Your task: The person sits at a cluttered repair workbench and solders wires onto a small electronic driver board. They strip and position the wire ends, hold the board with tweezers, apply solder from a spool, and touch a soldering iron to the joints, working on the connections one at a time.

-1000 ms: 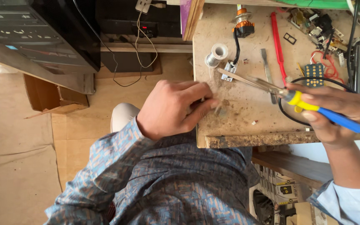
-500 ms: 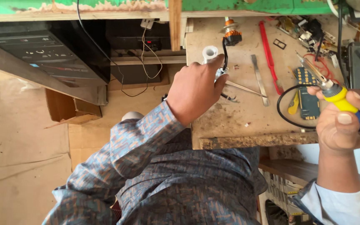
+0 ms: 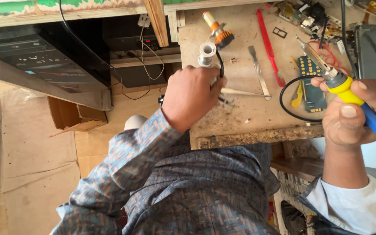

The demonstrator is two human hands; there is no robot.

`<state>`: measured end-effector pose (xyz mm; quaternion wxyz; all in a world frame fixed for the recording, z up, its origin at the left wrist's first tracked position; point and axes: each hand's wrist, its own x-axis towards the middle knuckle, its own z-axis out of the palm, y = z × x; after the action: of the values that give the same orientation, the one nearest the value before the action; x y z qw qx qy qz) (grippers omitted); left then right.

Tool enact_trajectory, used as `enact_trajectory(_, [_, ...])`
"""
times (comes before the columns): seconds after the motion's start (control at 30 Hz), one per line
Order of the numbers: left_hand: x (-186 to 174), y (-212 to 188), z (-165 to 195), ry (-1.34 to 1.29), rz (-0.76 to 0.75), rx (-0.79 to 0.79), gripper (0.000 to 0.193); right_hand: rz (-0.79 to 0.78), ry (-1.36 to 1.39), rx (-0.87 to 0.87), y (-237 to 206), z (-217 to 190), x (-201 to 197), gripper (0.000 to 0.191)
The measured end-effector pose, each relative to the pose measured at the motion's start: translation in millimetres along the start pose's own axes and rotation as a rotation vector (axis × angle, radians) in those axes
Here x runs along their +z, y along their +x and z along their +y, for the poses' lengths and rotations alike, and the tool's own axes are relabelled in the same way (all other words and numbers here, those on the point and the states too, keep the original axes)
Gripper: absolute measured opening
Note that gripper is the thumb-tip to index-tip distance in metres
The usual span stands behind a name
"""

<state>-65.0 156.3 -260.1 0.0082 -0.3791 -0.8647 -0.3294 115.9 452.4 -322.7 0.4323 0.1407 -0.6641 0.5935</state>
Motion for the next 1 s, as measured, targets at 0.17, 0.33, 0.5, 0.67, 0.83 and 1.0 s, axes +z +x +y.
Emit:
enact_trajectory(0.17, [-7, -20, 8, 0.033, -0.072, 0.013, 0.021, 0.023, 0.058, -0.002, -24, 1, -2, 0.023])
enact_trajectory(0.33, [-14, -34, 12, 0.028, -0.190, 0.019, 0.027, -0.473, -0.054, 0.417, 34, -45, 12, 0.038])
enact_trajectory(0.5, [-20, -42, 12, 0.011, -0.200, 0.037, 0.027, -0.207, -0.122, 0.126, -12, -43, 40, 0.034])
enact_trajectory(0.67, [-29, -46, 12, -0.083, -0.190, 0.096, 0.020, 0.034, -0.091, 0.002, -96, -26, 33, 0.034])
enact_trajectory(0.83, [-28, -52, 17, 0.025, -0.319, 0.077, 0.030, 0.154, -0.018, 0.007, -88, -28, 51, 0.035])
enact_trajectory(1.0, [-25, -62, 17, -0.048, -0.284, 0.040, 0.027, 0.078, -0.012, 0.020, -93, -34, 61, 0.035])
